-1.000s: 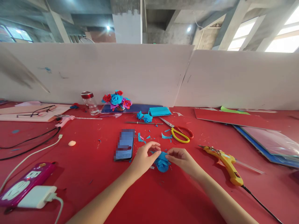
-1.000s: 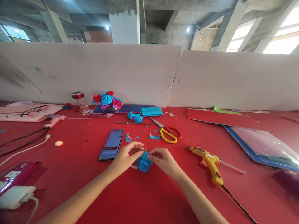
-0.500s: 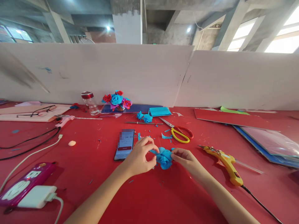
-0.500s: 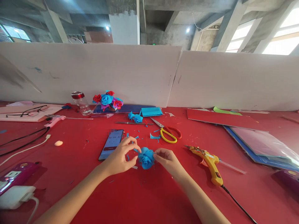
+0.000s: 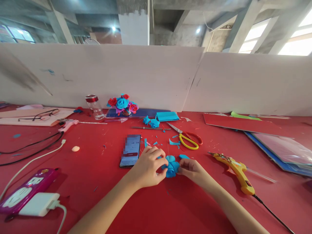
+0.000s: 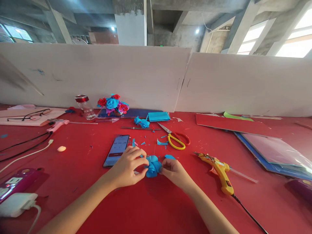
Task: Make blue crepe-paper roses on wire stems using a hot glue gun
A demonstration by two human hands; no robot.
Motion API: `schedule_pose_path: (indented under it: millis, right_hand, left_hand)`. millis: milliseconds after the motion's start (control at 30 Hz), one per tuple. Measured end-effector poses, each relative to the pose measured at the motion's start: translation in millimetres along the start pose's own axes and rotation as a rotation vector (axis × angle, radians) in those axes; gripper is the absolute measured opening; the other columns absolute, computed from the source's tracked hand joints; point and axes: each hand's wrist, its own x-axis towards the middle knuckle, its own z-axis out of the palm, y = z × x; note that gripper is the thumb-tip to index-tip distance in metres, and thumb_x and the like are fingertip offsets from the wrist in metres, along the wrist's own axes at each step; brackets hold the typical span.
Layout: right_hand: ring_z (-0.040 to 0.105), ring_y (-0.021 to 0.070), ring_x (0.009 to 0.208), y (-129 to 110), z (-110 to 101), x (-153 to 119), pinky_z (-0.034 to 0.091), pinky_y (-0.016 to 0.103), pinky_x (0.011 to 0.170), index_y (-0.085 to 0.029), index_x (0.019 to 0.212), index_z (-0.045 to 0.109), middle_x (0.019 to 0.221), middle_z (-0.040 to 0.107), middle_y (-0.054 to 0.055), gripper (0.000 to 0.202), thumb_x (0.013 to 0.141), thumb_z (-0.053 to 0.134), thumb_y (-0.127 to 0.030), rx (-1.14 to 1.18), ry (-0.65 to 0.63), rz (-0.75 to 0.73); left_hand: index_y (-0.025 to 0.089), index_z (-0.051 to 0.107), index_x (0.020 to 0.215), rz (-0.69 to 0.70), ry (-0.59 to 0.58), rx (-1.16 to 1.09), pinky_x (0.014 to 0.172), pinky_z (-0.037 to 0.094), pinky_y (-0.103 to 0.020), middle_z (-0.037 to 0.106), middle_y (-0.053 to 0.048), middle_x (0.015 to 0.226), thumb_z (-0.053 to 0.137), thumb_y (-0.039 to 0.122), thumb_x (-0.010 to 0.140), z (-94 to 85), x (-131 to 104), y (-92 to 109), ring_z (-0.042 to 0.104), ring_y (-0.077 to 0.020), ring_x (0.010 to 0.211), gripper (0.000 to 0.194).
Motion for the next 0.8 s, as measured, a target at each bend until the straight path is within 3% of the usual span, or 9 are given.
schedule_pose_path:
  millis: [300,533,667,800]
  right_hand:
    - [0.04,0.0092,0.05,0,4,-1,0.034,0.024,0.05,-0.021,0.057,0.039,0.053,0.041,-0.007,0.032,0.065,0.068,-0.036,-0.066,0.015,-0.034]
    - [0.047,0.0115,0.054,2,3,-2,0.041,0.026,0.052,-0.021,0.062,0.044,0.057,0.049,-0.004,0.028,0.069,0.064,-0.038,-0.153,0.031,-0.104]
    - [0.055,0.0177,0.075,-8,9,-8,0.046,0.033,0.07,-0.021,0.085,0.051,0.082,0.058,0.003,0.016,0.076,0.059,-0.033,-0.239,0.173,-0.224]
    - [0.054,0.0204,0.086,-19,18,-14,0.044,0.034,0.079,-0.022,0.092,0.056,0.091,0.058,0.006,0.012,0.081,0.053,-0.021,-0.568,0.241,-0.483]
  left_hand:
    - [0.018,0.06,0.079,0.061,-0.016,0.099,0.076,0.036,-0.034,0.058,-0.003,0.086,0.054,0.021,0.077,8.6,-3,0,0.05,-0.0176,0.08,0.007]
    - [0.018,0.058,0.073,0.118,0.007,0.17,0.07,0.034,-0.032,0.059,-0.002,0.079,0.046,0.012,0.083,11.9,-3,-1,0.049,-0.0154,0.074,0.017]
    - [0.017,0.057,0.075,0.113,0.01,0.187,0.07,0.034,-0.031,0.059,-0.001,0.079,0.046,0.01,0.082,12.9,-3,0,0.049,-0.0154,0.074,0.015]
    - [0.017,0.057,0.075,0.121,-0.016,0.206,0.067,0.034,-0.031,0.058,-0.001,0.072,0.047,0.012,0.083,14.1,-3,3,0.05,-0.0158,0.071,0.013]
